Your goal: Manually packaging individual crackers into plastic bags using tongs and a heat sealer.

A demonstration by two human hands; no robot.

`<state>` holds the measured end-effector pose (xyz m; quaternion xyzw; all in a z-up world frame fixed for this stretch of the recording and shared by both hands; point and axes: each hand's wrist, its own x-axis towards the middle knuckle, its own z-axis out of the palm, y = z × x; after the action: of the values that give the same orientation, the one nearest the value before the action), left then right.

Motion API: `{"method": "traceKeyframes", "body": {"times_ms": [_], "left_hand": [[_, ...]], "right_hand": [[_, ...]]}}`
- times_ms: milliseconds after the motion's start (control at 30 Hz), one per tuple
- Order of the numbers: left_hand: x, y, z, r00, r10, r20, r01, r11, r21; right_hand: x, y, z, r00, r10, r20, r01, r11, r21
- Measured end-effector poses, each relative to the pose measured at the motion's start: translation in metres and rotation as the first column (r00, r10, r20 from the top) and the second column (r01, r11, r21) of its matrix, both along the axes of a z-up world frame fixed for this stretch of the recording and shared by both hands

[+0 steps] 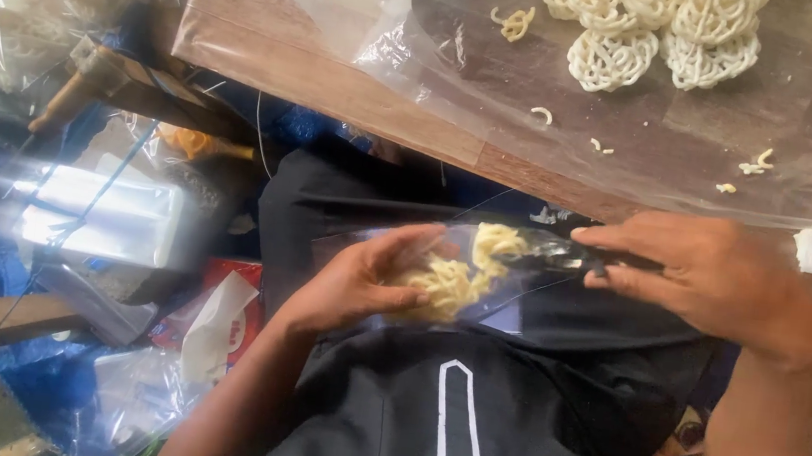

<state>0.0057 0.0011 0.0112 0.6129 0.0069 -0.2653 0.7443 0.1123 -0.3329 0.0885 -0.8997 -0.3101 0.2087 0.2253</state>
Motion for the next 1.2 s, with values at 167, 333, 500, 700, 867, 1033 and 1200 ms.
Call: {"method": "traceKeyframes", "body": {"times_ms": [167,333,500,700,867,1033,1200], "left_hand": [[-0.006,-0.007,0.005,0.989,-0.145,0.035,0.139,0.98,0.143],[-0.023,-0.003,-0.012,0.932,-0.363,0.016,0.317,0.832,0.455],[-0.031,-0.001,-0.014,0.961,-0.271,-0.049,0.261,0.843,0.471],[-0.024,0.007,-0.019,0.977,0.04,0.211,-0.106,0.944,0.312],[-0.025,0.004,-0.014,0.969,0.178,0.168,-0.207,0.963,0.173],[-0.024,0.009,-0.015,0.955,0.209,0.209,-0.247,0.953,0.176],[-0.021,0.019,-0.026,0.891,0.401,0.214,-0.44,0.878,0.189]], "right_hand": [[-0.01,0.021,-0.009,0.992,0.118,0.05,-0.118,0.993,-0.018],[-0.022,0.031,-0.023,0.944,0.295,0.145,-0.304,0.952,0.038],[-0.026,0.035,0.003,0.956,0.267,0.126,-0.278,0.957,0.084],[0.031,-0.004,0.023,0.84,0.187,0.51,-0.214,0.977,-0.005],[0.081,0.03,-0.043,0.843,-0.218,0.491,0.193,0.976,0.103],[0.122,0.077,-0.096,0.756,-0.31,0.576,0.341,0.938,0.057],[0.129,0.069,-0.122,0.742,-0.289,0.605,0.247,0.957,0.154]]}}
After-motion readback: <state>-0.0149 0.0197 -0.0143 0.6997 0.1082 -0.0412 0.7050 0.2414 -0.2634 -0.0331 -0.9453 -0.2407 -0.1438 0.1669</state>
